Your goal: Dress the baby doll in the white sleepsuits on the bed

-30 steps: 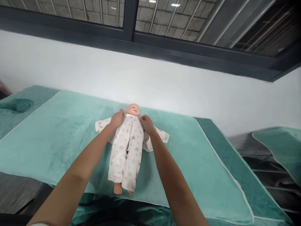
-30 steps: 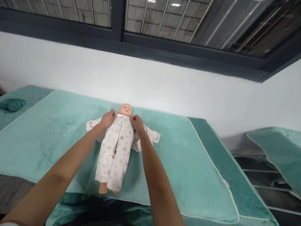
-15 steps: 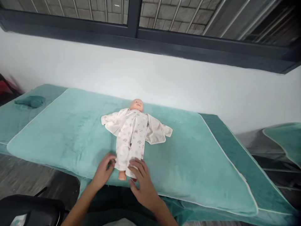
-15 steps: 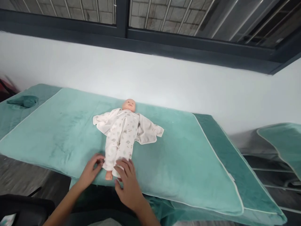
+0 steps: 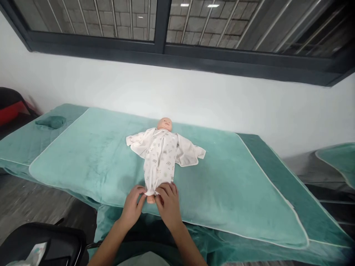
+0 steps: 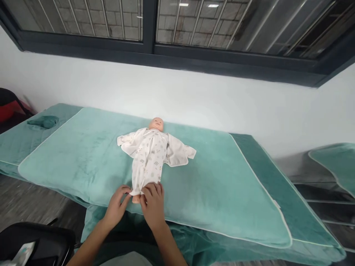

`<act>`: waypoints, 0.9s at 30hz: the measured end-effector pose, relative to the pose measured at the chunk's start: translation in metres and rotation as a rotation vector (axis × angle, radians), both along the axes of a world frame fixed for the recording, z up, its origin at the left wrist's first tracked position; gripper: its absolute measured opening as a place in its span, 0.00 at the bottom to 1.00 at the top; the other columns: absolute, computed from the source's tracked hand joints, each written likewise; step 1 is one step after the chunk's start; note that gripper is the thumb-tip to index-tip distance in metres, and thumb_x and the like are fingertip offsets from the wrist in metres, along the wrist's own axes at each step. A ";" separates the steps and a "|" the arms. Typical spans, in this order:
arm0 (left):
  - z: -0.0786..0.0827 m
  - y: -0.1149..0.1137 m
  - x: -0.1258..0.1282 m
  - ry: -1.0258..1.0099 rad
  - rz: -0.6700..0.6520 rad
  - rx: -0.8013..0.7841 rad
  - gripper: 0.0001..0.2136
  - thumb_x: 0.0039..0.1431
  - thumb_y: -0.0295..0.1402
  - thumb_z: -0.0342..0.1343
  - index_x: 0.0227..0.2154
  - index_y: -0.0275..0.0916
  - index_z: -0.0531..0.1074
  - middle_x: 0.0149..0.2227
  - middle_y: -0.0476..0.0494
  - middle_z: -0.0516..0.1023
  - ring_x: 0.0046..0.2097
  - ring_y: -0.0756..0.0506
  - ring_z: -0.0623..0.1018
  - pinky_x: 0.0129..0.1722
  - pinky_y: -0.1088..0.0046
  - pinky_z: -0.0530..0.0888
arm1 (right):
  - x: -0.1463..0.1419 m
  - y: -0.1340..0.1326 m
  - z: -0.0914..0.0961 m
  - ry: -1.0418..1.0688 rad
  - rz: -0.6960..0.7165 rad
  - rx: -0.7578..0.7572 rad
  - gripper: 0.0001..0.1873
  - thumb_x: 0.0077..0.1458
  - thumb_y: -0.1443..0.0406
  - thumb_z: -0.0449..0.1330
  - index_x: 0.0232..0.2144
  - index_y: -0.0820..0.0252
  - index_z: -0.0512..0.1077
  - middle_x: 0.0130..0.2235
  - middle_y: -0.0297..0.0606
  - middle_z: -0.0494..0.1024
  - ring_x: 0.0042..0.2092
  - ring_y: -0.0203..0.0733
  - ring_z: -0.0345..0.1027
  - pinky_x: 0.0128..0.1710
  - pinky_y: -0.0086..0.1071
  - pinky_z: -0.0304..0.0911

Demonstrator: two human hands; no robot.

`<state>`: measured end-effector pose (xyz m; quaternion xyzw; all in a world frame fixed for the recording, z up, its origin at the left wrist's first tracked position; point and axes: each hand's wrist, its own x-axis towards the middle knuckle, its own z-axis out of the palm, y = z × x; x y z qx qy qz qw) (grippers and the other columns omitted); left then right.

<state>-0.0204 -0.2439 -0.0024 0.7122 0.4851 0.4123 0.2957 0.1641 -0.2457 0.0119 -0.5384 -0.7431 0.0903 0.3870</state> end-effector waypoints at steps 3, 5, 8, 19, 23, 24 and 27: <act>0.003 -0.005 -0.009 0.007 0.019 -0.021 0.07 0.70 0.33 0.48 0.40 0.41 0.71 0.41 0.44 0.75 0.45 0.45 0.76 0.47 0.66 0.73 | 0.010 -0.009 0.001 0.021 0.071 0.010 0.13 0.57 0.77 0.54 0.38 0.55 0.71 0.41 0.37 0.73 0.50 0.46 0.65 0.60 0.53 0.57; 0.001 -0.009 -0.016 0.021 0.031 -0.056 0.07 0.69 0.33 0.48 0.38 0.41 0.70 0.40 0.44 0.75 0.44 0.45 0.76 0.46 0.66 0.74 | 0.016 -0.017 -0.004 0.020 0.102 0.004 0.14 0.59 0.76 0.53 0.42 0.55 0.72 0.44 0.39 0.73 0.52 0.46 0.66 0.57 0.49 0.62; -0.005 -0.013 -0.021 0.074 0.007 -0.092 0.06 0.68 0.33 0.49 0.35 0.41 0.69 0.36 0.45 0.75 0.40 0.44 0.76 0.42 0.66 0.74 | 0.025 -0.029 -0.021 0.044 0.060 -0.019 0.19 0.63 0.71 0.56 0.55 0.52 0.69 0.53 0.44 0.71 0.56 0.47 0.66 0.53 0.43 0.69; 0.006 -0.005 0.016 0.407 -0.081 0.155 0.14 0.65 0.38 0.56 0.52 0.46 0.71 0.50 0.37 0.73 0.51 0.36 0.74 0.50 0.53 0.74 | 0.028 -0.040 -0.040 0.274 -0.057 -0.104 0.04 0.64 0.68 0.57 0.41 0.54 0.69 0.40 0.38 0.73 0.41 0.42 0.72 0.40 0.35 0.72; 0.009 -0.006 0.016 0.453 -0.178 0.149 0.10 0.67 0.34 0.54 0.48 0.45 0.73 0.46 0.39 0.75 0.46 0.38 0.75 0.46 0.56 0.74 | 0.031 -0.043 -0.029 0.308 -0.007 -0.090 0.06 0.63 0.70 0.55 0.40 0.54 0.67 0.39 0.37 0.73 0.41 0.41 0.71 0.41 0.34 0.69; 0.009 -0.007 0.015 0.435 -0.192 0.149 0.09 0.68 0.33 0.52 0.47 0.45 0.73 0.44 0.39 0.75 0.46 0.39 0.75 0.45 0.57 0.74 | 0.034 -0.044 -0.026 0.304 0.020 -0.102 0.06 0.63 0.70 0.55 0.39 0.54 0.67 0.39 0.37 0.73 0.41 0.41 0.71 0.41 0.34 0.69; 0.013 -0.011 0.008 0.320 -0.224 0.116 0.09 0.69 0.31 0.48 0.43 0.44 0.74 0.41 0.41 0.76 0.45 0.41 0.75 0.45 0.60 0.74 | 0.048 -0.044 -0.023 0.259 0.171 -0.205 0.06 0.63 0.70 0.54 0.38 0.54 0.68 0.40 0.37 0.74 0.41 0.41 0.71 0.42 0.34 0.69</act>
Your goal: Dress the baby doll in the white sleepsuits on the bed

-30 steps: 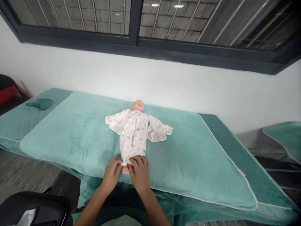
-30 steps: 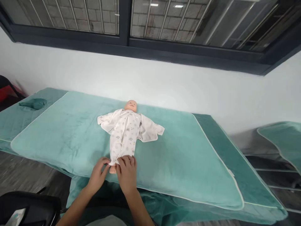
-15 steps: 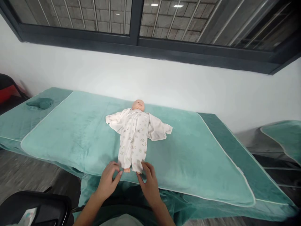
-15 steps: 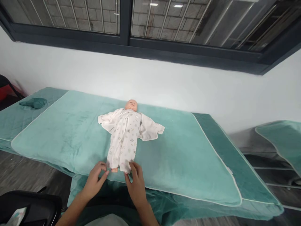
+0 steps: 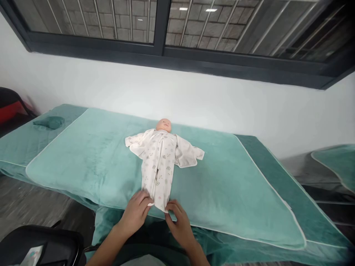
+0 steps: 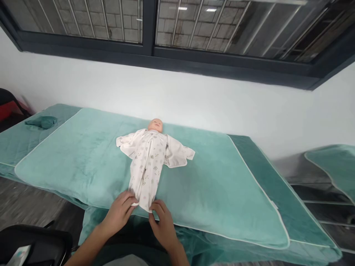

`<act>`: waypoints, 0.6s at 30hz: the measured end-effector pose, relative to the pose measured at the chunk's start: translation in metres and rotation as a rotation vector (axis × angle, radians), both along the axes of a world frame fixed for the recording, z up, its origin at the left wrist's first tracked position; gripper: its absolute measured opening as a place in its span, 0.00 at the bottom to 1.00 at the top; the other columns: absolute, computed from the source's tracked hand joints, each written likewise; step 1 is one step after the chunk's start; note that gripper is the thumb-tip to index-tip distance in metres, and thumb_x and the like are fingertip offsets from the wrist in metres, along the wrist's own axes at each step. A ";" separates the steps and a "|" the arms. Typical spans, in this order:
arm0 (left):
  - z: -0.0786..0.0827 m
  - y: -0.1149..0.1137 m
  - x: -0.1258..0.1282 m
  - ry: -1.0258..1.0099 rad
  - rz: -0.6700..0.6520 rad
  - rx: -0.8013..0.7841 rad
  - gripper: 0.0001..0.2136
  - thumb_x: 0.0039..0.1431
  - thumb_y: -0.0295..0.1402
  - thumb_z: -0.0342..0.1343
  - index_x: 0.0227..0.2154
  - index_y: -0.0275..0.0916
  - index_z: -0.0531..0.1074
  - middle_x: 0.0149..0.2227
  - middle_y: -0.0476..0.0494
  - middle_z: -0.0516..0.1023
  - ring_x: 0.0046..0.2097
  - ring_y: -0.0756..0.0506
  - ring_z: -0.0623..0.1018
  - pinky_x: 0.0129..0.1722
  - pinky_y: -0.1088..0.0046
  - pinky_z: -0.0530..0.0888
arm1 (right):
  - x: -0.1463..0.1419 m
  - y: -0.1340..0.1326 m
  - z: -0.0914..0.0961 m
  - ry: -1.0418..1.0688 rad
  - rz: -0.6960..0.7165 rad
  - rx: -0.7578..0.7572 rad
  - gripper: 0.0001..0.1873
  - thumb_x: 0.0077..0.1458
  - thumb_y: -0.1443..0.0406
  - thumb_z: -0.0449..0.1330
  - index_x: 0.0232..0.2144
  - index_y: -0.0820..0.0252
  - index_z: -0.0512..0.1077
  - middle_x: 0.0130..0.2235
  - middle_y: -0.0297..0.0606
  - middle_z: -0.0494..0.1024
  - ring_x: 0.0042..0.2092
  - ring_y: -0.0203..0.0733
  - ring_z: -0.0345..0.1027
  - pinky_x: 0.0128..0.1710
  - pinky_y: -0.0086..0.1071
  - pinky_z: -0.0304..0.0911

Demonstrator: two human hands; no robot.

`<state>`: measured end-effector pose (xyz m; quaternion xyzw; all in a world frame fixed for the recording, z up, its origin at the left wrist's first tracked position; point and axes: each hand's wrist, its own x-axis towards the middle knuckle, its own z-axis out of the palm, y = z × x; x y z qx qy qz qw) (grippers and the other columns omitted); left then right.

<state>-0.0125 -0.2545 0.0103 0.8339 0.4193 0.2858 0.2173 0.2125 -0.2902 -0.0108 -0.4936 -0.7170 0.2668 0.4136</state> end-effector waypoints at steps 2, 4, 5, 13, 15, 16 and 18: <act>0.003 0.002 -0.006 -0.095 -0.029 -0.066 0.06 0.69 0.33 0.52 0.40 0.43 0.73 0.41 0.42 0.76 0.45 0.42 0.76 0.45 0.63 0.74 | 0.016 0.006 -0.001 -0.005 0.100 -0.066 0.05 0.64 0.68 0.55 0.38 0.54 0.69 0.38 0.36 0.75 0.40 0.41 0.71 0.41 0.34 0.69; 0.006 0.013 -0.014 -0.186 -0.012 -0.134 0.05 0.68 0.36 0.53 0.39 0.42 0.73 0.40 0.43 0.76 0.43 0.44 0.76 0.43 0.65 0.75 | 0.034 0.020 -0.003 0.000 0.086 -0.082 0.04 0.65 0.66 0.55 0.38 0.55 0.70 0.37 0.36 0.75 0.39 0.41 0.71 0.40 0.34 0.70; 0.006 0.022 -0.017 -0.214 0.028 -0.146 0.06 0.68 0.36 0.52 0.39 0.42 0.73 0.40 0.43 0.76 0.42 0.44 0.76 0.42 0.66 0.75 | 0.043 0.031 -0.005 -0.008 0.024 -0.055 0.05 0.65 0.66 0.54 0.38 0.55 0.71 0.37 0.37 0.75 0.39 0.42 0.71 0.40 0.35 0.70; -0.018 0.151 -0.017 0.202 0.238 0.183 0.18 0.63 0.24 0.50 0.54 0.39 0.73 0.59 0.33 0.72 0.65 0.33 0.65 0.63 0.46 0.63 | 0.051 0.154 -0.010 -0.422 -0.257 0.234 0.21 0.60 0.70 0.52 0.55 0.58 0.71 0.56 0.46 0.73 0.58 0.52 0.62 0.59 0.51 0.60; -0.022 0.172 -0.010 0.276 0.215 0.189 0.18 0.64 0.25 0.49 0.54 0.39 0.73 0.59 0.33 0.73 0.67 0.33 0.62 0.66 0.41 0.56 | 0.046 0.168 -0.013 -0.485 -0.254 0.232 0.20 0.62 0.69 0.53 0.54 0.58 0.73 0.55 0.45 0.74 0.57 0.51 0.63 0.59 0.49 0.59; -0.024 0.179 -0.006 0.295 0.203 0.189 0.18 0.65 0.26 0.49 0.55 0.40 0.73 0.58 0.34 0.74 0.68 0.33 0.62 0.68 0.40 0.52 | 0.045 0.171 -0.016 -0.504 -0.258 0.233 0.18 0.63 0.69 0.53 0.53 0.58 0.73 0.54 0.44 0.75 0.56 0.50 0.63 0.59 0.48 0.58; -0.026 0.187 0.001 0.306 0.158 0.201 0.18 0.65 0.28 0.50 0.56 0.43 0.73 0.57 0.37 0.74 0.67 0.34 0.63 0.70 0.41 0.48 | 0.046 0.171 -0.020 -0.518 -0.264 0.241 0.17 0.63 0.68 0.53 0.50 0.57 0.75 0.53 0.43 0.76 0.55 0.50 0.63 0.58 0.47 0.57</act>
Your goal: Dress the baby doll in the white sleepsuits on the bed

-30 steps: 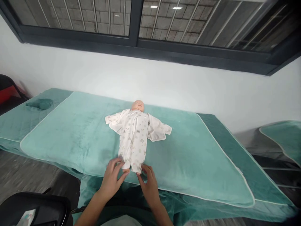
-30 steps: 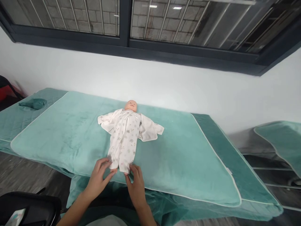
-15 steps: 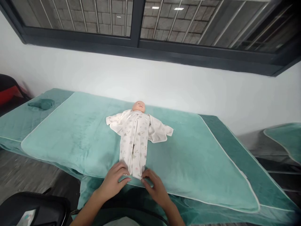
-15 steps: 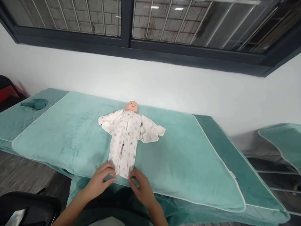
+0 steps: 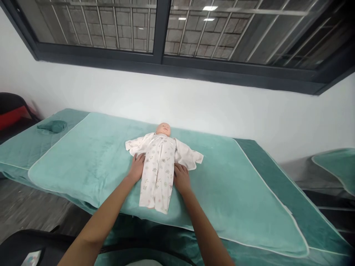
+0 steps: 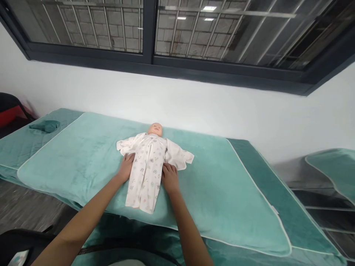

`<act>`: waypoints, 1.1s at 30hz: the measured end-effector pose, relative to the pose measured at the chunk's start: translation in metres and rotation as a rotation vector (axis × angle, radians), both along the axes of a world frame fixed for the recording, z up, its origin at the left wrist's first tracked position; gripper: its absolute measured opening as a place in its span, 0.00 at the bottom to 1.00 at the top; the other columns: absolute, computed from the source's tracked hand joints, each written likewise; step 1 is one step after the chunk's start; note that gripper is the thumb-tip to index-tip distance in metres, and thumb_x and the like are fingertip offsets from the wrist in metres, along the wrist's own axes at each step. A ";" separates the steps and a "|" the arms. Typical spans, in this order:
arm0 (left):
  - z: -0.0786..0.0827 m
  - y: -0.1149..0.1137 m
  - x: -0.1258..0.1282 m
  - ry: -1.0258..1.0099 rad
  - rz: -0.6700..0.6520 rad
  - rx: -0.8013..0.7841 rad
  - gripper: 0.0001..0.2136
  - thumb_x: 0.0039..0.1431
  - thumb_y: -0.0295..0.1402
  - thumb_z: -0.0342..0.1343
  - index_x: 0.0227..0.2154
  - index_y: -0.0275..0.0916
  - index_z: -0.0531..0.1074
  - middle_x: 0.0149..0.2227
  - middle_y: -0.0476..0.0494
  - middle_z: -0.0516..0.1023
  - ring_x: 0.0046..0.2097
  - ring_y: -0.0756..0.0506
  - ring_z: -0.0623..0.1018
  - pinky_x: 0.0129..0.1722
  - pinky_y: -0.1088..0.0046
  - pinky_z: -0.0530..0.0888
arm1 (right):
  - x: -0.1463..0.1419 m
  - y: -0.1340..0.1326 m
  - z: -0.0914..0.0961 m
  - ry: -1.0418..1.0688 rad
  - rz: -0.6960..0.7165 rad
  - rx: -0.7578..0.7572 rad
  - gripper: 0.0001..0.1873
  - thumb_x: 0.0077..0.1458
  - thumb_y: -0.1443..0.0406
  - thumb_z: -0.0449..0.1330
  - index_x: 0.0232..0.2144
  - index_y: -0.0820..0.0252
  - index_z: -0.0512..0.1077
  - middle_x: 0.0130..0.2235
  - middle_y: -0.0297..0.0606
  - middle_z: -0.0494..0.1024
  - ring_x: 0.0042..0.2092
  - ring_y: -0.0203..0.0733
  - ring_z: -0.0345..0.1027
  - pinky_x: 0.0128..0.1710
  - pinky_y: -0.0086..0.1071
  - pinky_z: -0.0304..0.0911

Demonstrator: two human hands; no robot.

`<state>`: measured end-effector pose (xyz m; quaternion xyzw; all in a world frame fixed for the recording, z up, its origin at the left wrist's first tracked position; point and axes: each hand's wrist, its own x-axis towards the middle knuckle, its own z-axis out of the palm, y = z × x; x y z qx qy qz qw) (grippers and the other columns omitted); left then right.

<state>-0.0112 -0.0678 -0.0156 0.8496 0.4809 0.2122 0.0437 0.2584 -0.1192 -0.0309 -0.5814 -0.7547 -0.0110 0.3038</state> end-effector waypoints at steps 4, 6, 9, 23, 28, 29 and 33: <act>-0.004 0.003 0.010 -0.024 -0.139 0.028 0.18 0.62 0.29 0.54 0.54 0.45 0.75 0.54 0.38 0.77 0.63 0.35 0.67 0.71 0.46 0.50 | 0.008 -0.007 -0.003 0.088 0.078 0.027 0.14 0.61 0.68 0.54 0.45 0.56 0.77 0.47 0.42 0.77 0.53 0.50 0.64 0.55 0.45 0.59; -0.004 0.002 0.012 -0.049 -0.158 0.031 0.17 0.60 0.29 0.56 0.52 0.45 0.76 0.53 0.37 0.77 0.63 0.34 0.67 0.70 0.47 0.53 | 0.011 -0.010 -0.001 0.190 0.141 0.049 0.13 0.61 0.67 0.54 0.43 0.56 0.77 0.44 0.41 0.77 0.51 0.49 0.65 0.53 0.45 0.60; -0.003 0.000 0.012 -0.049 -0.174 0.001 0.17 0.58 0.31 0.58 0.51 0.45 0.76 0.54 0.37 0.77 0.64 0.33 0.67 0.69 0.47 0.55 | 0.014 -0.013 0.002 0.294 0.155 0.068 0.13 0.62 0.66 0.53 0.41 0.56 0.77 0.42 0.40 0.78 0.48 0.48 0.66 0.51 0.44 0.61; -0.003 -0.004 0.013 -0.118 -0.137 -0.006 0.08 0.64 0.32 0.55 0.42 0.40 0.77 0.50 0.36 0.76 0.55 0.34 0.73 0.57 0.52 0.69 | 0.010 -0.015 0.002 0.209 0.255 -0.036 0.14 0.61 0.66 0.54 0.28 0.56 0.77 0.33 0.39 0.76 0.42 0.47 0.66 0.47 0.43 0.62; 0.001 -0.008 0.013 -0.100 -0.094 -0.026 0.10 0.68 0.31 0.49 0.41 0.37 0.76 0.48 0.38 0.77 0.54 0.35 0.73 0.55 0.57 0.69 | 0.014 -0.018 0.007 0.416 0.359 -0.084 0.15 0.64 0.60 0.55 0.29 0.53 0.79 0.35 0.38 0.78 0.41 0.46 0.70 0.45 0.42 0.65; 0.001 -0.008 0.013 -0.102 -0.084 -0.028 0.10 0.68 0.30 0.48 0.41 0.37 0.76 0.46 0.38 0.77 0.54 0.36 0.73 0.55 0.57 0.70 | 0.012 -0.018 0.008 0.407 0.352 -0.085 0.15 0.63 0.59 0.56 0.29 0.53 0.79 0.35 0.38 0.78 0.41 0.46 0.70 0.46 0.42 0.66; -0.003 -0.005 0.012 -0.079 -0.054 0.011 0.10 0.67 0.28 0.49 0.41 0.38 0.76 0.41 0.37 0.78 0.49 0.36 0.74 0.50 0.55 0.70 | 0.005 -0.019 0.007 0.302 0.272 -0.076 0.13 0.62 0.62 0.57 0.31 0.54 0.80 0.34 0.39 0.77 0.42 0.47 0.70 0.46 0.41 0.66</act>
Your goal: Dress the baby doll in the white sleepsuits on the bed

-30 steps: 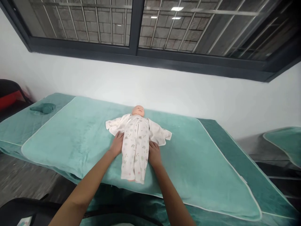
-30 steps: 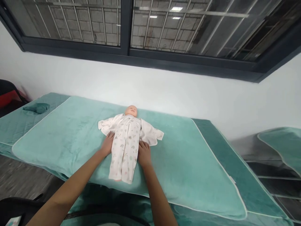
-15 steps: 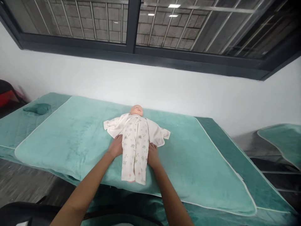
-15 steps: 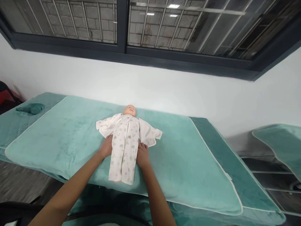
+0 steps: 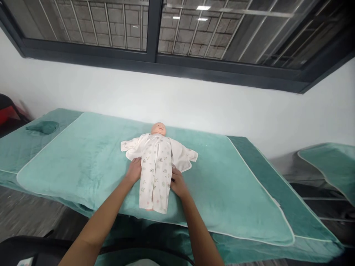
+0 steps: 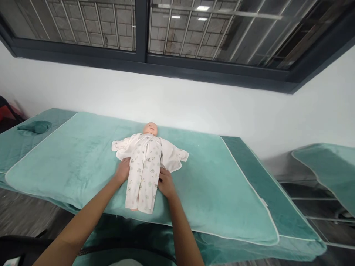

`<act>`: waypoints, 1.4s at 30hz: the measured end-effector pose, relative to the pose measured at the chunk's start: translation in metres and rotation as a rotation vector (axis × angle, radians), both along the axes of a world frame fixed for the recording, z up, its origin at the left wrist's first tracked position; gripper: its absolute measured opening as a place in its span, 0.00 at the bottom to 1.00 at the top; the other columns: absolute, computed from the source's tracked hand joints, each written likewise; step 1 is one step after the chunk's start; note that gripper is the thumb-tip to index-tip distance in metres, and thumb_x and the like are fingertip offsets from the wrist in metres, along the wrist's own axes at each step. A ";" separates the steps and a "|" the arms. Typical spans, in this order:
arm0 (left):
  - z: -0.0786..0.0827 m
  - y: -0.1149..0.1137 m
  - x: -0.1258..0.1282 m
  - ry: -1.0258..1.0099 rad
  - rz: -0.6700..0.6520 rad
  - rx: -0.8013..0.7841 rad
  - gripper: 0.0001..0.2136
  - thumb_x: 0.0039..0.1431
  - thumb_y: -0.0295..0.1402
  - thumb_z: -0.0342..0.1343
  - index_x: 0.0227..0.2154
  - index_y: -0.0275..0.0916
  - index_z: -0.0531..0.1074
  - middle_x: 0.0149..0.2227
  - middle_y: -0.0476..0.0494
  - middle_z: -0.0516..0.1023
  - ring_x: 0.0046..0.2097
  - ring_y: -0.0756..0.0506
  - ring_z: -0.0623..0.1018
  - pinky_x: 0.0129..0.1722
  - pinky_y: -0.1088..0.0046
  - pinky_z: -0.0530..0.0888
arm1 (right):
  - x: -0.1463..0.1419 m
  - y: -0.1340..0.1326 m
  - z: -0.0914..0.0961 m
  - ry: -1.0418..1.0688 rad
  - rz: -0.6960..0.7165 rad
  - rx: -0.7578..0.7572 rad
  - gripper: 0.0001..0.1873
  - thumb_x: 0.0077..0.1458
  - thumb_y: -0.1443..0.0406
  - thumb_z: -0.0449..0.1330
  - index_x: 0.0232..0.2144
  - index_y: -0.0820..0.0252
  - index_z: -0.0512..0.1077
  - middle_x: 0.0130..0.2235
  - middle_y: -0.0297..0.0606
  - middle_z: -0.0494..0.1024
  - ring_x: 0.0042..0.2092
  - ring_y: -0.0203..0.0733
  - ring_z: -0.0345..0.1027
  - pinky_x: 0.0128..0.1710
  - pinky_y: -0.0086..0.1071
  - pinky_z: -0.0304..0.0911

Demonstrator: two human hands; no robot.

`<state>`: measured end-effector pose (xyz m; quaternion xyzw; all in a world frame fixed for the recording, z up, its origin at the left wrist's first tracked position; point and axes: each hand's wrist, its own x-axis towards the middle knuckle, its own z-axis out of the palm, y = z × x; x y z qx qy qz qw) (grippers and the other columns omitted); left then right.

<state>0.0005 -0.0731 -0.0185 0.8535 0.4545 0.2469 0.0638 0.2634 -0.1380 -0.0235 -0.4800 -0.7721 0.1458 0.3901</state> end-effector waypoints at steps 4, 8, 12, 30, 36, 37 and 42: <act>-0.008 -0.007 -0.003 0.017 0.013 0.151 0.10 0.66 0.27 0.50 0.37 0.38 0.77 0.39 0.37 0.77 0.44 0.37 0.74 0.44 0.58 0.71 | -0.002 0.000 -0.004 -0.068 -0.058 0.056 0.11 0.59 0.66 0.57 0.33 0.53 0.81 0.38 0.40 0.78 0.45 0.48 0.69 0.47 0.41 0.64; -0.018 -0.029 -0.013 -0.057 0.017 0.269 0.10 0.63 0.24 0.50 0.34 0.38 0.78 0.41 0.37 0.77 0.44 0.39 0.72 0.42 0.60 0.71 | 0.003 -0.001 -0.009 -0.058 -0.068 0.100 0.13 0.58 0.70 0.56 0.28 0.53 0.80 0.36 0.39 0.77 0.41 0.45 0.67 0.44 0.39 0.61; -0.025 -0.051 -0.022 -0.094 0.024 0.246 0.12 0.60 0.20 0.49 0.33 0.39 0.77 0.43 0.39 0.76 0.46 0.40 0.72 0.44 0.61 0.72 | 0.003 -0.015 -0.011 -0.087 -0.119 0.075 0.16 0.55 0.75 0.55 0.23 0.56 0.78 0.32 0.38 0.75 0.37 0.44 0.63 0.40 0.37 0.58; 0.001 0.024 -0.076 0.000 0.593 -0.056 0.14 0.63 0.44 0.56 0.42 0.41 0.77 0.51 0.36 0.75 0.53 0.34 0.72 0.51 0.56 0.69 | 0.082 0.021 0.010 -0.121 -0.794 -0.441 0.29 0.56 0.48 0.58 0.52 0.63 0.73 0.50 0.55 0.76 0.50 0.55 0.70 0.46 0.41 0.64; -0.003 0.013 -0.072 -0.010 0.604 0.003 0.10 0.67 0.38 0.50 0.40 0.40 0.73 0.45 0.37 0.78 0.48 0.36 0.73 0.47 0.59 0.67 | 0.088 0.053 0.035 0.014 -0.523 -0.654 0.15 0.48 0.56 0.62 0.36 0.61 0.76 0.35 0.44 0.80 0.37 0.49 0.72 0.35 0.35 0.63; -0.004 0.012 -0.072 -0.025 0.607 0.008 0.10 0.67 0.38 0.49 0.40 0.40 0.72 0.44 0.37 0.78 0.48 0.36 0.74 0.48 0.59 0.67 | 0.083 0.054 0.042 0.135 -0.475 -0.606 0.16 0.49 0.56 0.62 0.37 0.61 0.76 0.36 0.43 0.81 0.38 0.49 0.73 0.36 0.35 0.64; -0.004 0.013 -0.072 -0.065 0.607 0.013 0.11 0.67 0.39 0.48 0.38 0.40 0.73 0.41 0.37 0.79 0.47 0.36 0.74 0.47 0.59 0.67 | 0.029 0.037 0.090 0.408 -0.083 -0.320 0.21 0.56 0.55 0.60 0.50 0.56 0.73 0.53 0.41 0.78 0.54 0.50 0.71 0.52 0.40 0.68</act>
